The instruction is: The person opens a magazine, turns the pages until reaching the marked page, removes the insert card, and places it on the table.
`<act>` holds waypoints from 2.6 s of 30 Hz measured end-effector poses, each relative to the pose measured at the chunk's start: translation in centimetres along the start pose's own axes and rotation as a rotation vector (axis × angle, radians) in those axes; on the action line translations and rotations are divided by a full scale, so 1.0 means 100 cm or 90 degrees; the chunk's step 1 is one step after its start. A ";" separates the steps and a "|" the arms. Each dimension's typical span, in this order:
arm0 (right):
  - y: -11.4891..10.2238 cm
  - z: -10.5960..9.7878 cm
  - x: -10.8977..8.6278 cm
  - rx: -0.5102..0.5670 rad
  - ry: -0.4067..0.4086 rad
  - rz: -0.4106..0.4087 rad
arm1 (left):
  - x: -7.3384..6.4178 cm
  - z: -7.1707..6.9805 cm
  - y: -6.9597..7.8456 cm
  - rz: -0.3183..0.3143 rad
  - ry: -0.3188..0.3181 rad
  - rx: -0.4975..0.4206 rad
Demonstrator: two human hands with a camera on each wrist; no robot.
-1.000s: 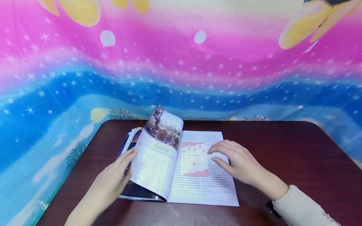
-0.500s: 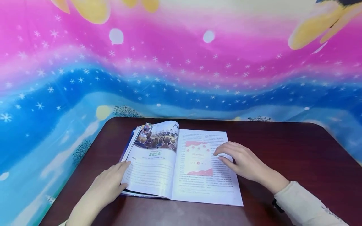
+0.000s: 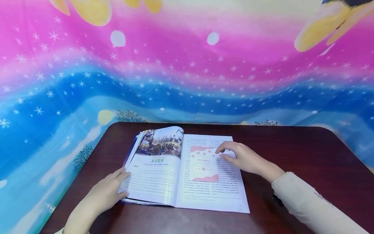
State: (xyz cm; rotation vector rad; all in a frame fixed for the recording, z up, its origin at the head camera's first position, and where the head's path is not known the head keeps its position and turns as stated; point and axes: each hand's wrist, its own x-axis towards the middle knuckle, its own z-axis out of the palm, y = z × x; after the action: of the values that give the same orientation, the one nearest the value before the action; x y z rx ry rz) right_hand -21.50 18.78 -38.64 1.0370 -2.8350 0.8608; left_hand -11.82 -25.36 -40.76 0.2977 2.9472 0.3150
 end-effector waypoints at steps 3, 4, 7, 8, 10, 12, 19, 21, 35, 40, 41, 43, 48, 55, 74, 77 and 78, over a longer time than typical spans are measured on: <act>0.006 -0.002 0.011 0.043 -0.024 0.013 | 0.001 0.001 0.000 0.027 -0.003 -0.014; 0.008 -0.003 0.015 0.053 -0.032 0.014 | 0.002 0.001 0.000 0.031 -0.008 -0.023; 0.013 -0.003 0.026 0.078 -0.055 0.023 | 0.002 0.002 0.000 0.028 -0.029 -0.050; 0.014 -0.003 0.030 0.086 -0.061 0.026 | 0.002 0.002 0.000 0.025 -0.034 -0.056; 0.017 -0.002 0.036 0.100 -0.072 0.034 | 0.002 0.001 -0.001 0.023 -0.034 -0.062; 0.022 -0.001 0.041 0.108 -0.081 0.043 | 0.002 0.000 -0.002 0.026 -0.024 -0.063; 0.039 0.009 0.054 0.128 -0.100 0.066 | 0.000 0.001 -0.011 0.034 0.002 -0.088; 0.040 0.011 0.057 0.132 -0.109 0.069 | 0.000 0.001 -0.012 0.034 0.002 -0.089; 0.033 0.017 0.075 0.094 -0.172 0.115 | 0.004 -0.002 -0.010 0.019 -0.009 -0.080; 0.030 0.019 0.076 0.087 -0.178 0.116 | 0.003 -0.001 -0.011 0.012 -0.011 -0.081; 0.031 0.020 0.076 0.084 -0.179 0.119 | 0.004 0.000 -0.011 0.011 -0.013 -0.081; 0.033 0.021 0.075 0.076 -0.179 0.121 | 0.004 0.000 -0.011 0.014 -0.017 -0.080; 0.037 0.021 0.072 0.077 -0.171 0.132 | 0.005 0.001 -0.009 0.017 -0.020 -0.079; 0.040 0.019 0.069 0.112 -0.151 0.134 | 0.003 0.000 -0.010 0.006 -0.017 -0.076; 0.069 0.001 0.046 0.128 -0.139 0.159 | 0.003 0.000 -0.009 0.005 -0.022 -0.081; 0.075 -0.003 0.040 0.138 -0.135 0.161 | 0.003 0.000 -0.009 0.003 -0.024 -0.081; 0.076 -0.004 0.038 0.147 -0.135 0.162 | 0.003 0.000 -0.009 0.002 -0.024 -0.082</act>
State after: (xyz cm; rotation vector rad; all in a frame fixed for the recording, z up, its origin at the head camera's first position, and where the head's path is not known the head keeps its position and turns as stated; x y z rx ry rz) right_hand -29.11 21.47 -41.38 0.8410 -3.1550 1.1892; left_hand -12.27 -26.13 -40.99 0.2887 2.8739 0.4910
